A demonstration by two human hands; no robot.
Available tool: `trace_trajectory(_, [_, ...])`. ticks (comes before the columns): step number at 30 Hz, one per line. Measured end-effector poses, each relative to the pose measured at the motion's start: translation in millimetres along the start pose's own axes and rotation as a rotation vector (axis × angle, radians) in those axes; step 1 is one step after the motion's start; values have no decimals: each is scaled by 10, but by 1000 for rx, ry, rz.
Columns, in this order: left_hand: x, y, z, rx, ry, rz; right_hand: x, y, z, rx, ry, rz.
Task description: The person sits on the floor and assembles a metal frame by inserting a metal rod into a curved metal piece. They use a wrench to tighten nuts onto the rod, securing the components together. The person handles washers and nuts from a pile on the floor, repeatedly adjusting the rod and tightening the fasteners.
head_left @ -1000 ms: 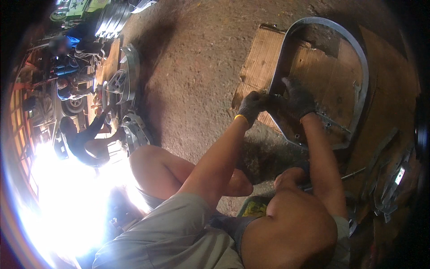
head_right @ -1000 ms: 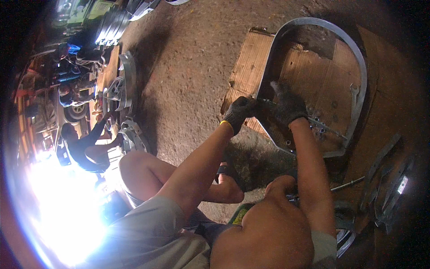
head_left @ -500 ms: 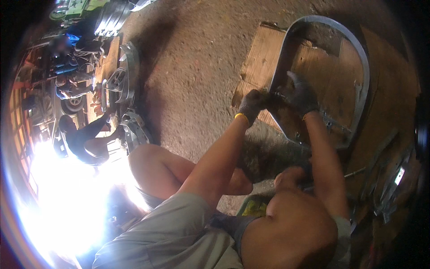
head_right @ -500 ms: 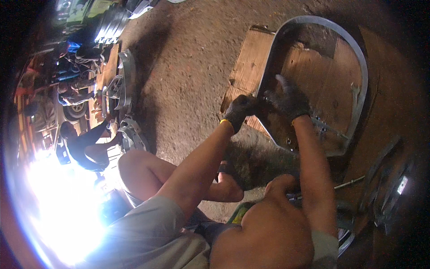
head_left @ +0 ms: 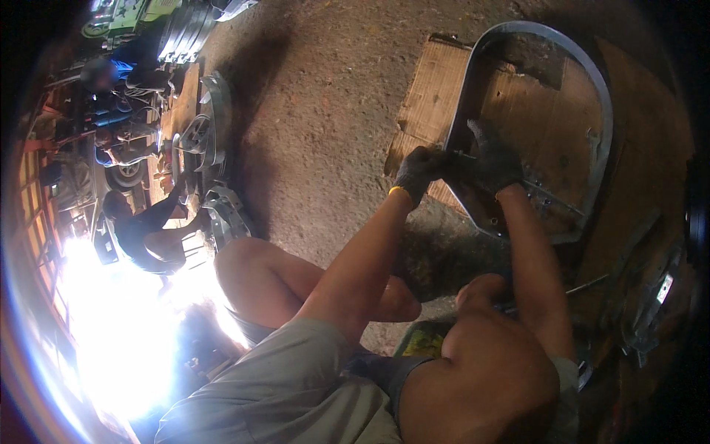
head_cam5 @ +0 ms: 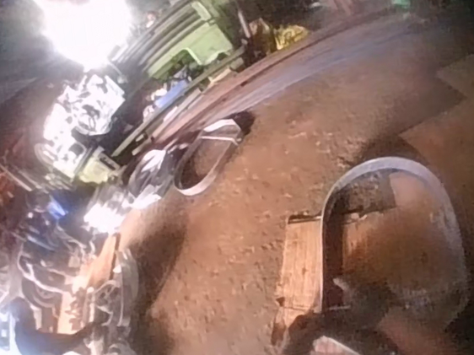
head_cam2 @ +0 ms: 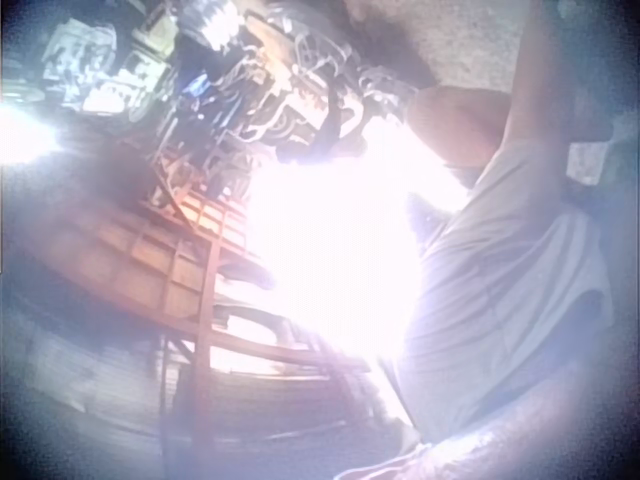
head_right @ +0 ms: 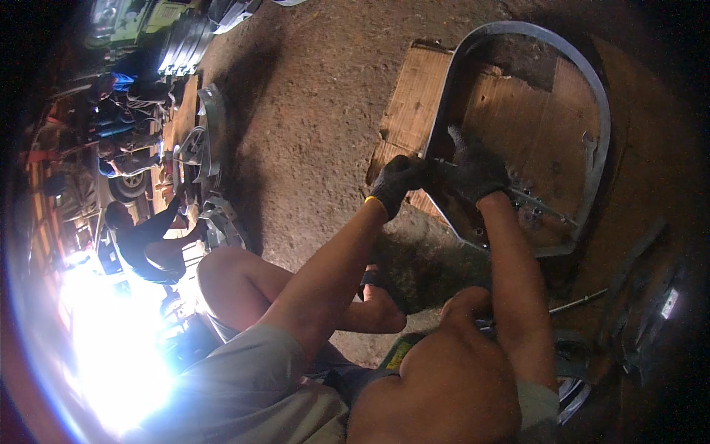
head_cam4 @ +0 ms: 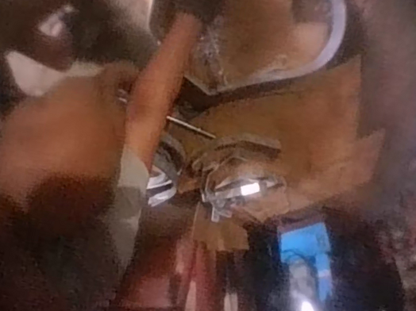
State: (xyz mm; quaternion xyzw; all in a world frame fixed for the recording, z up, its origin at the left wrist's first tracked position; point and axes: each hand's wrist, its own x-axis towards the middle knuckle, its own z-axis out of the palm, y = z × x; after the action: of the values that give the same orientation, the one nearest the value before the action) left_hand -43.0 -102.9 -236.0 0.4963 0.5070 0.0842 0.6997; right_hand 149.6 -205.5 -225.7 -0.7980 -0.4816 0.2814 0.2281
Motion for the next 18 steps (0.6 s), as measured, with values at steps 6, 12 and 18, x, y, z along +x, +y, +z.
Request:
trace_trajectory(6, [-53, 48, -2, 69, 39, -4, 41, 9, 17, 26, -101, -71])
trace_trajectory(12, [-38, 99, 131, 30, -5, 11, 78, 266, 147, 243, 146, 203])
trace_trajectory(18, [10, -1, -1, -7, 14, 17, 50, 160, 210, -87, 187, -191])
